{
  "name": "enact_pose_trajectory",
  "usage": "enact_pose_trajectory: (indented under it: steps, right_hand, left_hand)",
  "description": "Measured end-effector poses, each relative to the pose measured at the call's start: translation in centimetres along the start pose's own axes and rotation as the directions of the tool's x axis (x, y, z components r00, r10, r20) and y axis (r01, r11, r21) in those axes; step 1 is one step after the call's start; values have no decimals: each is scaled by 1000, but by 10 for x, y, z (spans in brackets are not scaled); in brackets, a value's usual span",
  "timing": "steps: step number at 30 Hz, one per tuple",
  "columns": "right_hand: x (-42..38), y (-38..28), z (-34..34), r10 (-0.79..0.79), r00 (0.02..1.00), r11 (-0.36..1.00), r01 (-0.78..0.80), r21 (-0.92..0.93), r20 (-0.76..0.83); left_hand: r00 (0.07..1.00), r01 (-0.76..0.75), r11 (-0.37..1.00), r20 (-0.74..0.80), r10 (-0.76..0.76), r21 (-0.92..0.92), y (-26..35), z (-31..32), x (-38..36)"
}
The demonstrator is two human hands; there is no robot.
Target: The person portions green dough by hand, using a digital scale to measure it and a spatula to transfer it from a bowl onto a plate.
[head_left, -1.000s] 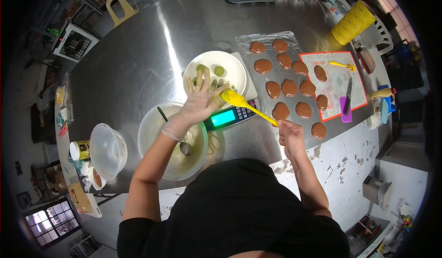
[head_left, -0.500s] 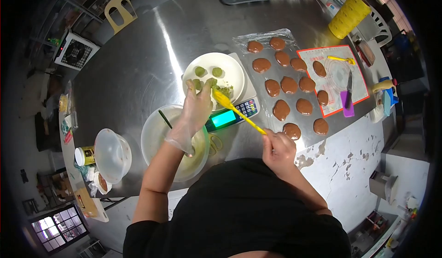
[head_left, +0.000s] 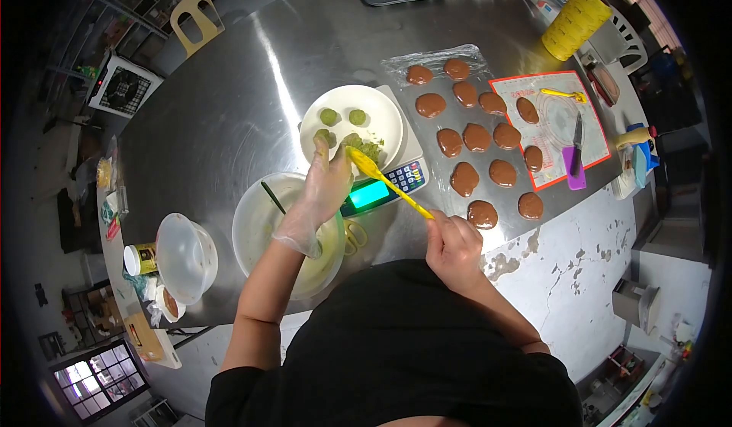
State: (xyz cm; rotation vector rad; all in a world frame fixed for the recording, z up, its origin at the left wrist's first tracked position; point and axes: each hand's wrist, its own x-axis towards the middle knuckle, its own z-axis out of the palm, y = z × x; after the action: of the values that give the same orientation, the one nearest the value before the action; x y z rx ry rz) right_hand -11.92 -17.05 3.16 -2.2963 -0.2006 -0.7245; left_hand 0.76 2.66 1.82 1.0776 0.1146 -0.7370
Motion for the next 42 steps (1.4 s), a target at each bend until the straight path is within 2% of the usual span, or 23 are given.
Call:
enact_pose_trajectory:
  steps: [3, 9, 12, 15, 19, 21, 24, 27, 30, 33, 36, 39, 42]
  right_hand:
    - [1, 2, -2, 12, 999, 998, -9, -68, 46]
    - [1, 6, 6, 19, 1000, 1000, -19, -23, -12]
    - [0, 7, 9, 31, 1000, 999, -31, -27, -5]
    - [-1, 9, 11, 40, 999, 998, -39, -40, 16]
    - [1, 14, 14, 170, 984, 985, -170, 9, 55]
    - [6, 22, 15, 266, 962, 960, -271, 77, 70]
    - [15, 33, 9, 516, 822, 827, -551, 111, 239]
    - [14, 52, 14, 539, 792, 774, -600, 201, 287]
    - [9, 70, 24, 551, 771, 757, -623, 197, 319]
    - [4, 83, 29, 527, 794, 785, -591, 185, 301]
    - [-1, 93, 27, 543, 784, 777, -605, 173, 303]
    - [-2, 96, 23, 543, 780, 765, -612, 200, 309]
    - [-3, 101, 22, 669, 630, 570, -775, 271, 395]
  left_hand:
    - [998, -49, 979, 39, 42, 198, 0, -4, 2]
    - [999, -22, 988, -43, 29, 155, -9, -16, 4]
    - [995, -11, 975, -97, 33, 221, -14, -22, 3]
    - [1000, 18, 952, -14, -15, 305, -16, -28, 4]
    - [997, -28, 942, -58, 50, 335, -17, -26, 4]
    - [996, -61, 944, -45, 80, 325, -13, -25, 2]
    - [994, -100, 928, -2, 108, 359, -7, -28, -5]
    - [984, -115, 946, -95, 150, 303, -6, -25, -11]
    - [984, -136, 928, -65, 168, 347, -1, -18, -18]
    - [989, -106, 927, -61, 137, 359, 2, -14, -23]
    - [976, -178, 907, -51, 212, 381, -3, -18, -19]
    - [979, -170, 916, -44, 199, 362, -5, -24, -17]
    - [984, -147, 888, -24, 175, 435, -3, -19, -16]
